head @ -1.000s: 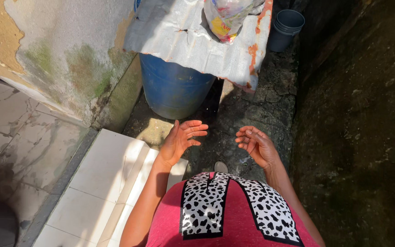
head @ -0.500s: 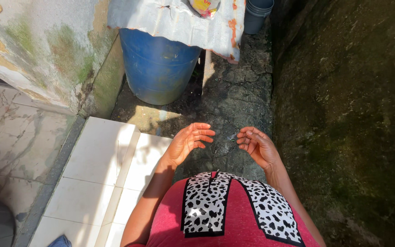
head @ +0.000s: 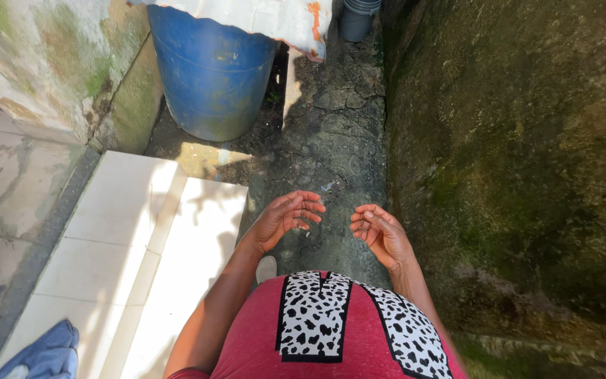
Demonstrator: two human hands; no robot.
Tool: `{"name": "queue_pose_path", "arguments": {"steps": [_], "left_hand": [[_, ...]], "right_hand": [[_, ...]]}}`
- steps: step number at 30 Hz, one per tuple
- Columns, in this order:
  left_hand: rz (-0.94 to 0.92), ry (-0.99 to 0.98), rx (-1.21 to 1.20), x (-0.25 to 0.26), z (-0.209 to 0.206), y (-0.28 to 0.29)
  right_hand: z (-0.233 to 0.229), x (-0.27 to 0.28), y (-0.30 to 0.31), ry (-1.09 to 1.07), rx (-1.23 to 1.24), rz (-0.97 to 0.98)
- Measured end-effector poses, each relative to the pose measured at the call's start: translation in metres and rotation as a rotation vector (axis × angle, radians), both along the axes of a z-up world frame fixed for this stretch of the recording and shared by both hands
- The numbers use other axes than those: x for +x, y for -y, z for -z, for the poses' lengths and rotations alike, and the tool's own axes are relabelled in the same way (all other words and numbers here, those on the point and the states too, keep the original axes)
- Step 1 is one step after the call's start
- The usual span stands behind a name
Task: The person sorts through a bin of plastic trash and wrappers by hand, picking out individual pieces and placing them into a separate plastic bag.
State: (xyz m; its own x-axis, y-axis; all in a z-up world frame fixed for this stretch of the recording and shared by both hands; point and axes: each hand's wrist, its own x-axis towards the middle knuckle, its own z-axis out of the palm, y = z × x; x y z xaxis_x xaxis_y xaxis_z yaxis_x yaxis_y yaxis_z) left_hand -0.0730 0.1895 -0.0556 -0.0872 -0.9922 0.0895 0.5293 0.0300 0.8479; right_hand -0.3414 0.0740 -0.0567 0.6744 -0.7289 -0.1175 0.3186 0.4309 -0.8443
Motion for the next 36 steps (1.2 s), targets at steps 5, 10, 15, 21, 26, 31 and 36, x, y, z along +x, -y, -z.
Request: {"name": "queue_pose_path", "arguments": {"steps": [5, 10, 15, 21, 26, 31, 36], "left_hand": [[0.019, 0.088, 0.096, -0.054, 0.013, -0.051], [-0.042, 0.085, 0.083, -0.087, 0.013, -0.111], [-0.127, 0.023, 0.071, -0.099, 0.015, -0.162], [-0.203, 0.005, 0.014, -0.097, 0.015, -0.215], [-0.266, -0.015, -0.063, -0.090, 0.016, -0.274], [-0.322, 0.021, -0.057, -0.080, 0.025, -0.375], [-0.416, -0.032, -0.054, -0.068, 0.040, -0.492]], "right_hand": [[0.019, -0.050, -0.042, 0.019, 0.021, -0.007], [0.026, -0.070, -0.081, 0.038, 0.045, -0.081], [0.027, -0.072, -0.105, 0.027, 0.036, -0.163], [0.024, -0.062, -0.139, 0.025, 0.007, -0.212], [0.012, -0.038, -0.197, 0.006, -0.079, -0.315], [-0.001, -0.013, -0.289, 0.032, -0.178, -0.415], [0.010, 0.008, -0.379, 0.076, -0.103, -0.532]]}}
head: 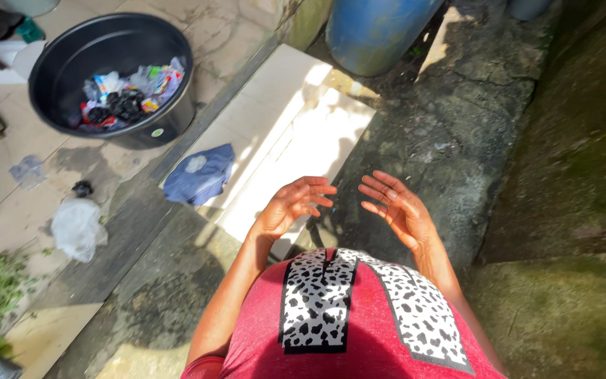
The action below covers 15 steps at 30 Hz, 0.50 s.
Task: The person sorts through a bin of plastic trash and wrappers by hand, picking out individual pieces and placing them into a separate plastic bag.
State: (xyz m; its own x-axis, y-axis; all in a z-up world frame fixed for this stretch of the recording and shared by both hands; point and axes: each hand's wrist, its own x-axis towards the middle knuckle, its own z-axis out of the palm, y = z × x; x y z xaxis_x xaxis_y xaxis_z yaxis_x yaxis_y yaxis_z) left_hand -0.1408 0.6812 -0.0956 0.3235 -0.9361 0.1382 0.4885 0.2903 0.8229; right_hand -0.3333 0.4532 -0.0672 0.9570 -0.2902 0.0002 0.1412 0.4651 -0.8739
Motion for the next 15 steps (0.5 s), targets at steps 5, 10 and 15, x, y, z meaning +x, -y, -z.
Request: {"name": "queue_pose_path", "arguments": {"steps": [5, 10, 15], "left_hand": [[-0.139, -0.007, 0.005, 0.006, 0.005, -0.094], [-0.290, -0.078, -0.041, 0.003, 0.017, -0.166], [-0.478, -0.132, -0.074, -0.010, 0.037, -0.213]], "right_hand": [[-0.004, 0.020, -0.067, -0.067, -0.007, -0.065], [-0.009, 0.048, -0.111, -0.094, -0.040, -0.188], [0.003, 0.079, -0.139, -0.194, -0.064, -0.356]]}}
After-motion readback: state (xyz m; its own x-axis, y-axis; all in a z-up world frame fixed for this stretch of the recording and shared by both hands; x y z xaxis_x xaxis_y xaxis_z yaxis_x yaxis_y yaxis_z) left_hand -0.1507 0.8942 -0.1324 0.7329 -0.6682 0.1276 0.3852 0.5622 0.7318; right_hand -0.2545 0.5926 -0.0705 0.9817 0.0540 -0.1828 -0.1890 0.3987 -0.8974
